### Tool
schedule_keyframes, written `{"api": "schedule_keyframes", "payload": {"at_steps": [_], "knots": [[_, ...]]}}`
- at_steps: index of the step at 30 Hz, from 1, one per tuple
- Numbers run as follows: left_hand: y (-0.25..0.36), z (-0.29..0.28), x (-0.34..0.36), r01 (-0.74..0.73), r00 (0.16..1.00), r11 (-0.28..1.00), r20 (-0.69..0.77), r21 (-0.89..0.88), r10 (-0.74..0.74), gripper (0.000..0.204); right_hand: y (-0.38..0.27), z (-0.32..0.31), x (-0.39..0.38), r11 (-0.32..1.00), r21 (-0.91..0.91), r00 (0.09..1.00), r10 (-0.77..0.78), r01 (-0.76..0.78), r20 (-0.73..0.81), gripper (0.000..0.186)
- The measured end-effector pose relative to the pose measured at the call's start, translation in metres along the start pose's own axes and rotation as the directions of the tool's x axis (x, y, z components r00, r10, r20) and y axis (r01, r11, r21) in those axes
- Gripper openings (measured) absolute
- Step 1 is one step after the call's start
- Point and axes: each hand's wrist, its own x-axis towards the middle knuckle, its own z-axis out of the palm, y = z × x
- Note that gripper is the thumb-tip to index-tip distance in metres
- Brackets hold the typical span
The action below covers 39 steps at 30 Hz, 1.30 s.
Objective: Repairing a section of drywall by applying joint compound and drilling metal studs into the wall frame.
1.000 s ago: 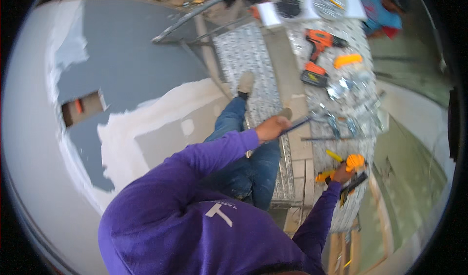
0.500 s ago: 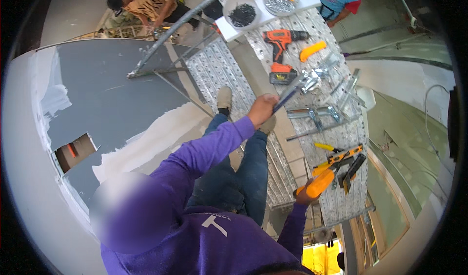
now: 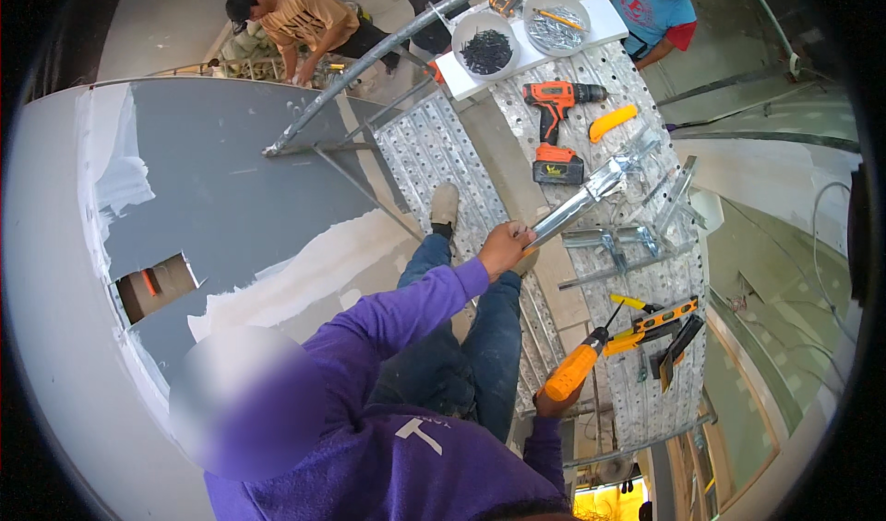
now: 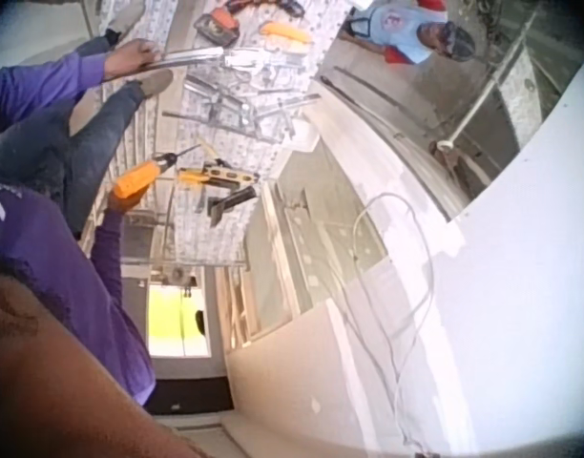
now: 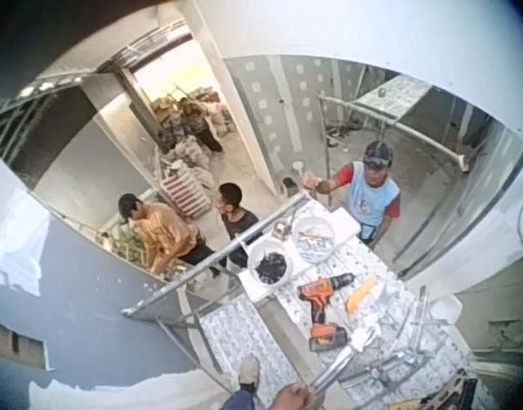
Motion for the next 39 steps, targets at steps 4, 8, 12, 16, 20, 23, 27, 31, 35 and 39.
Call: {"api": "schedule_keyframes", "payload": {"at_steps": [4, 8, 12, 16, 20, 23, 27, 31, 35, 39], "knots": [[0.012, 0.006, -0.003, -0.074, 0.997, 0.995, -0.02, 0.063, 0.075, 0.025, -0.033, -0.005, 0.01, 1.0, -0.01, 1.0, -0.01, 0.009, -0.013, 0.044], [0.029, 0.023, 0.03, -0.381, 0.903, 0.88, -0.09, 0.284, 0.42, 0.018, -0.013, -0.01, 0.006, 0.996, -0.085, 0.999, -0.007, 0.004, -0.033, 0.045], [0.068, 0.062, 0.079, -0.631, 0.707, 0.682, -0.088, 0.369, 0.702, 0.015, 0.01, -0.013, -0.015, 0.999, 0.016, 0.998, 0.044, -0.043, -0.045, 0.049], [0.081, 0.08, 0.136, -0.658, 0.665, 0.581, 0.008, 0.479, 0.747, 0.013, 0.012, -0.012, -0.032, 1.0, -0.017, 1.0, -0.015, 0.015, 0.002, 0.048], [0.083, 0.093, 0.165, -0.665, 0.663, 0.546, 0.066, 0.51, 0.746, 0.017, 0.032, -0.012, -0.055, 0.995, -0.087, 0.989, -0.069, 0.058, -0.132, 0.045], [0.077, 0.093, 0.172, -0.637, 0.71, 0.604, 0.059, 0.479, 0.702, 0.018, 0.019, -0.01, -0.059, 0.998, -0.023, 0.995, 0.052, -0.054, -0.082, 0.047], [0.069, 0.096, 0.17, -0.559, 0.777, 0.7, -0.013, 0.445, 0.629, 0.018, 0.034, -0.014, -0.057, 0.998, -0.055, 1.0, 0.018, -0.019, -0.026, 0.046], [0.07, 0.096, 0.161, -0.555, 0.783, 0.75, -0.078, 0.359, 0.617, 0.018, 0.05, -0.012, -0.055, 0.997, -0.05, 0.991, -0.066, 0.06, -0.115, 0.047], [0.073, 0.08, 0.149, -0.563, 0.768, 0.807, -0.249, 0.179, 0.591, 0.025, 0.029, -0.028, -0.038, 0.971, 0.156, 0.982, 0.174, -0.183, 0.072, 0.043], [0.075, 0.083, 0.067, -0.174, 0.981, 0.942, 0.034, -0.286, 0.191, 0.025, -0.039, -0.038, -0.014, 0.973, 0.218, 0.964, 0.018, -0.078, 0.266, 0.041]]}}
